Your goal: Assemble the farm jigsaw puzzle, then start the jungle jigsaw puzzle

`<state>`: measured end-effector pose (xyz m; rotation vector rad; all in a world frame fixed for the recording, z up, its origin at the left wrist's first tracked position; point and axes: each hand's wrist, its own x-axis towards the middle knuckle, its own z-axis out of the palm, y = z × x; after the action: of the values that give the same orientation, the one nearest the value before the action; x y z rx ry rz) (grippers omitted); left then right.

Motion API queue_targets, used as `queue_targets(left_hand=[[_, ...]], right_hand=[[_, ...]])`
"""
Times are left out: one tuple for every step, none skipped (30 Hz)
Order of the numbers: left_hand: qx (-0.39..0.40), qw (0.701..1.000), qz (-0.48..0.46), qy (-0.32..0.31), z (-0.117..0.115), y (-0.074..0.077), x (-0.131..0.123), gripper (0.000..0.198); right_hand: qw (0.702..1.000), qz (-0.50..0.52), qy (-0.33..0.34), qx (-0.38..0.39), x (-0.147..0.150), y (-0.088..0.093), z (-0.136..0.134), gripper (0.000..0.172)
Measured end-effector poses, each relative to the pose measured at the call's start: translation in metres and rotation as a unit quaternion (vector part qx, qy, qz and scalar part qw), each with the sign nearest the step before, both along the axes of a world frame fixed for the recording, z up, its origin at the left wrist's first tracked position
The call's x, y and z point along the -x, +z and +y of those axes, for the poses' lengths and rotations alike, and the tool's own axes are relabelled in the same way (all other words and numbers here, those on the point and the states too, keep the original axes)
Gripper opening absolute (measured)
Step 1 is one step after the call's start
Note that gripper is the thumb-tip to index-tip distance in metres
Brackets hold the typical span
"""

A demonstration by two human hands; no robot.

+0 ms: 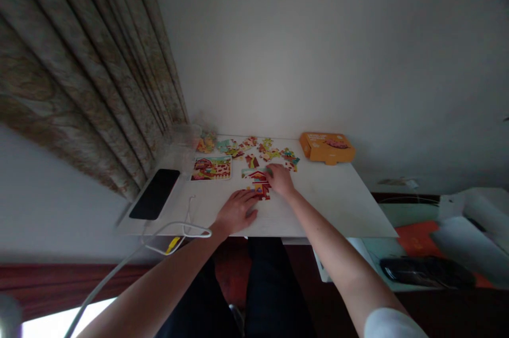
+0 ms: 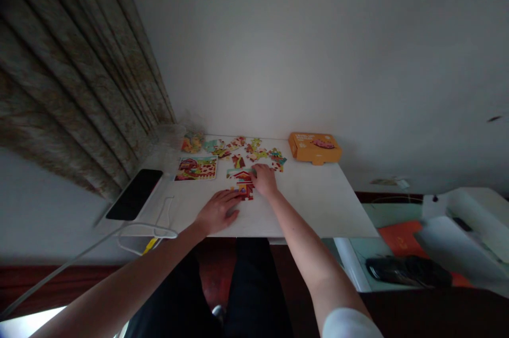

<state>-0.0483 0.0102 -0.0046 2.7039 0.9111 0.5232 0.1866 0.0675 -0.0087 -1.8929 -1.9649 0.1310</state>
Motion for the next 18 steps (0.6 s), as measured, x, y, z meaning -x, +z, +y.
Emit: queue_targets(left_hand=[[0.001, 1.000, 0.001, 0.001, 0.000, 0.000, 0.000, 0.041], [0.003, 1.000, 0.000, 0.002, 0.000, 0.000, 0.000, 0.041], [0.005, 1.000, -0.002, 0.003, 0.000, 0.000, 0.000, 0.041], [0.007, 1.000, -0.005, 0.005, 0.000, 0.000, 0.000, 0.041], [0.010, 1.000, -0.009, 0.006, 0.000, 0.000, 0.001, 0.041], [0.013, 1.000, -0.012, 0.008, 0.000, 0.001, 0.001, 0.041], [0.016, 1.000, -0.014, 0.009, 0.000, 0.001, 0.001, 0.041], [0.020, 1.000, -0.015, 0.011, 0.000, 0.001, 0.001, 0.041], [0.023, 1.000, -0.014, 0.012, 0.000, 0.002, 0.001, 0.040], [0.026, 0.999, -0.014, 0.012, 0.000, 0.002, 0.001, 0.040], [0.029, 0.999, -0.013, 0.013, 0.000, 0.002, 0.001, 0.040], [0.031, 0.999, -0.013, 0.012, 0.000, 0.002, 0.001, 0.039], [0.032, 0.999, -0.014, 0.010, 0.000, 0.002, 0.001, 0.039], [0.033, 0.999, -0.015, 0.009, 0.000, 0.002, 0.001, 0.040], [0.033, 0.999, -0.017, 0.009, 0.001, 0.001, 0.001, 0.040], [0.033, 0.999, -0.018, 0.008, 0.001, 0.001, 0.001, 0.040], [0.033, 0.999, -0.019, 0.008, 0.001, 0.000, 0.001, 0.040], [0.032, 0.999, -0.020, 0.007, 0.001, -0.001, 0.002, 0.041]], right_hand=[[1.000, -0.013, -0.006, 0.009, 0.000, 0.001, 0.009, 0.033], [0.999, -0.023, -0.016, 0.016, 0.000, 0.001, 0.018, 0.037], [0.999, -0.032, -0.029, 0.023, 0.000, 0.001, 0.026, 0.040], [0.998, -0.039, -0.045, 0.027, -0.001, 0.001, 0.034, 0.042], [0.997, -0.045, -0.060, 0.030, -0.002, 0.001, 0.041, 0.044], [0.996, -0.049, -0.073, 0.033, -0.003, 0.002, 0.047, 0.045], [0.995, -0.051, -0.084, 0.036, -0.005, 0.002, 0.053, 0.047], [0.994, -0.052, -0.090, 0.041, -0.006, 0.003, 0.058, 0.049], [0.993, -0.054, -0.091, 0.046, -0.007, 0.003, 0.063, 0.051], [0.993, -0.055, -0.088, 0.053, -0.008, 0.004, 0.067, 0.053], [0.993, -0.055, -0.083, 0.060, -0.010, 0.005, 0.071, 0.054], [0.993, -0.054, -0.077, 0.065, -0.012, 0.005, 0.074, 0.054], [0.993, -0.050, -0.075, 0.070, -0.014, 0.005, 0.078, 0.052], [0.993, -0.044, -0.080, 0.076, -0.018, 0.005, 0.081, 0.051], [0.992, -0.036, -0.091, 0.084, -0.021, 0.004, 0.084, 0.049], [0.990, -0.027, -0.103, 0.090, -0.025, 0.004, 0.087, 0.048], [0.990, -0.015, -0.107, 0.088, -0.028, 0.003, 0.090, 0.047], [0.991, -0.001, -0.104, 0.082, -0.031, 0.002, 0.092, 0.045]])
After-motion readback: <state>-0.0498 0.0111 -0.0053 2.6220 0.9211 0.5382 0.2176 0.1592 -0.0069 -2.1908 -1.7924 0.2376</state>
